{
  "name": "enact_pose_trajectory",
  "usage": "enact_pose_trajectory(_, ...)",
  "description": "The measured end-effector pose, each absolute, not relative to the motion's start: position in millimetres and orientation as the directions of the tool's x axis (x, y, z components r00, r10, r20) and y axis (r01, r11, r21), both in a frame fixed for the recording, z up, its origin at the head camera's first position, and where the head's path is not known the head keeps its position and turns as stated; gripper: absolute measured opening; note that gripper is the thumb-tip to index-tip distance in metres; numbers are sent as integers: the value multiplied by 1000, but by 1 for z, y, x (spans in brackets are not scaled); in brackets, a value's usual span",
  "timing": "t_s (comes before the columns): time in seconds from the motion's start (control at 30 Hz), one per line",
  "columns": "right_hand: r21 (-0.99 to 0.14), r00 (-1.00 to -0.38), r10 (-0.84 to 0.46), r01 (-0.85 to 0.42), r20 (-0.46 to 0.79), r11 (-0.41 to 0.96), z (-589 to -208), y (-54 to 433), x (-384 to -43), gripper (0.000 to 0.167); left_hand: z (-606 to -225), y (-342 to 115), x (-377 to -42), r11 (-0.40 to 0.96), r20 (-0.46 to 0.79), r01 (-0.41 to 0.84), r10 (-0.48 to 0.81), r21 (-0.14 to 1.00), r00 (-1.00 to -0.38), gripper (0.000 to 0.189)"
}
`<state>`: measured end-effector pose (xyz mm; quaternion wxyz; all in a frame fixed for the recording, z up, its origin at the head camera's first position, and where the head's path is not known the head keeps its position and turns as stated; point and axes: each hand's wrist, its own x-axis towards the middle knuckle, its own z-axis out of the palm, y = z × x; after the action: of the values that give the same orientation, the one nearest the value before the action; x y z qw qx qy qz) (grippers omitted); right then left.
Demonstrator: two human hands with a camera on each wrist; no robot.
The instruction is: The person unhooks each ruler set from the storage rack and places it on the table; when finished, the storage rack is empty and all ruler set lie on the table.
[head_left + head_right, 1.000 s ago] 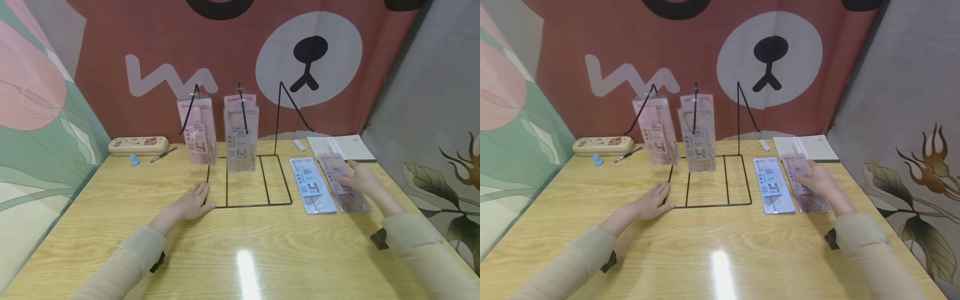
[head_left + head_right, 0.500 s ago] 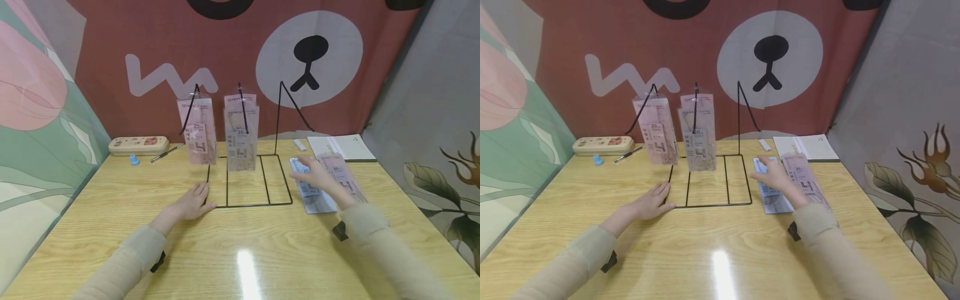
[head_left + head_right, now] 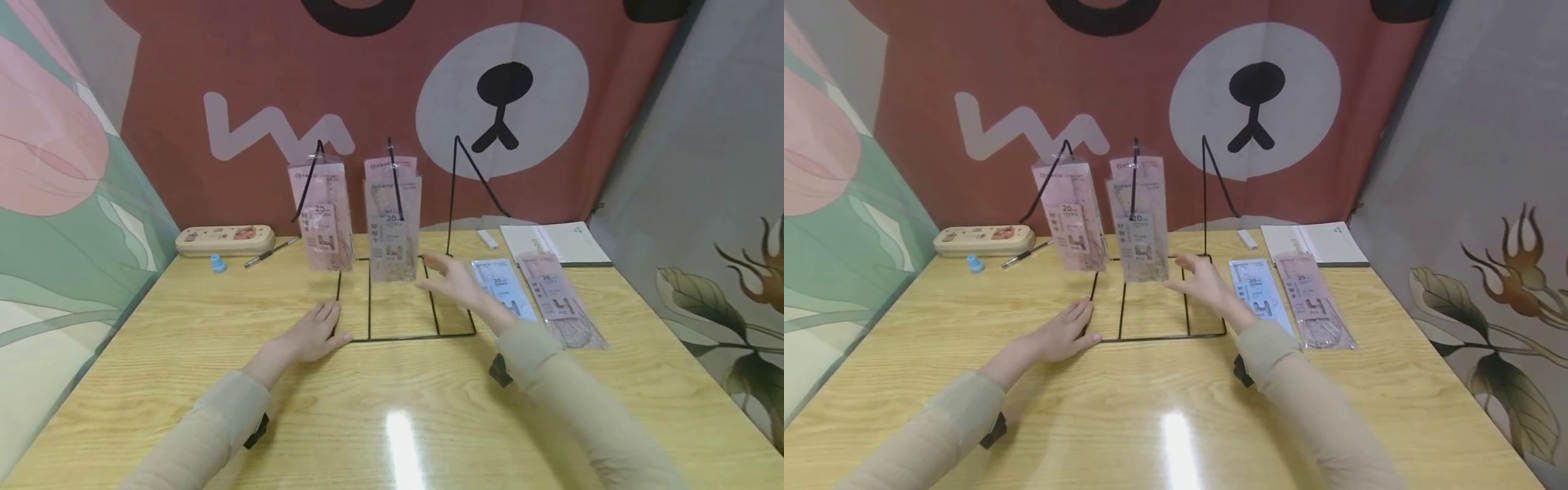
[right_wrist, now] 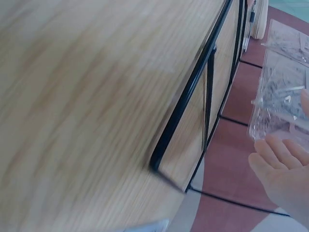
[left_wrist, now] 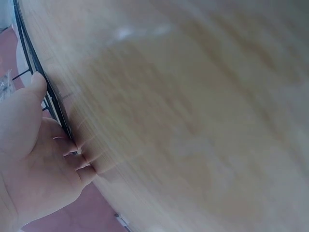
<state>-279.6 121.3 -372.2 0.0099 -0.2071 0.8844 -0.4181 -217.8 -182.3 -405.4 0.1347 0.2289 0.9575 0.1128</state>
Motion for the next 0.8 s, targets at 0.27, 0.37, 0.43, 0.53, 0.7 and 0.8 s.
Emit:
enact_pose_trajectory(0.27, -873, -932, -349, -252, 103, 417, -369, 94, -288, 58, -407, -183, -219, 871, -210, 405, 466, 277, -859, 77)
enact_pose_trajectory(0.37, -892, -940, -332, -220, 84, 394, -368, 88, -289, 52, -406, -183, -219, 872, -215, 405, 466, 275, -858, 77)
enact_pose_trajectory(0.43, -896, -943, -322, -213, 85, 390, -368, 85, -288, 47, -406, -182, -219, 873, -220, 403, 465, 275, -857, 77)
enact_pose_trajectory(0.53, -891, -947, -308, -219, 94, 398, -367, 82, -286, 38, -405, -182, -219, 872, -223, 403, 466, 277, -856, 77)
enact_pose_trajectory(0.7, -889, -940, -326, -229, 96, 397, -364, 84, -274, 31, -404, -182, -218, 874, -218, 398, 461, 279, -860, 76)
enact_pose_trajectory(0.8, -888, -931, -354, -236, 90, 394, -363, 89, -263, 30, -403, -182, -217, 875, -216, 396, 459, 278, -862, 76)
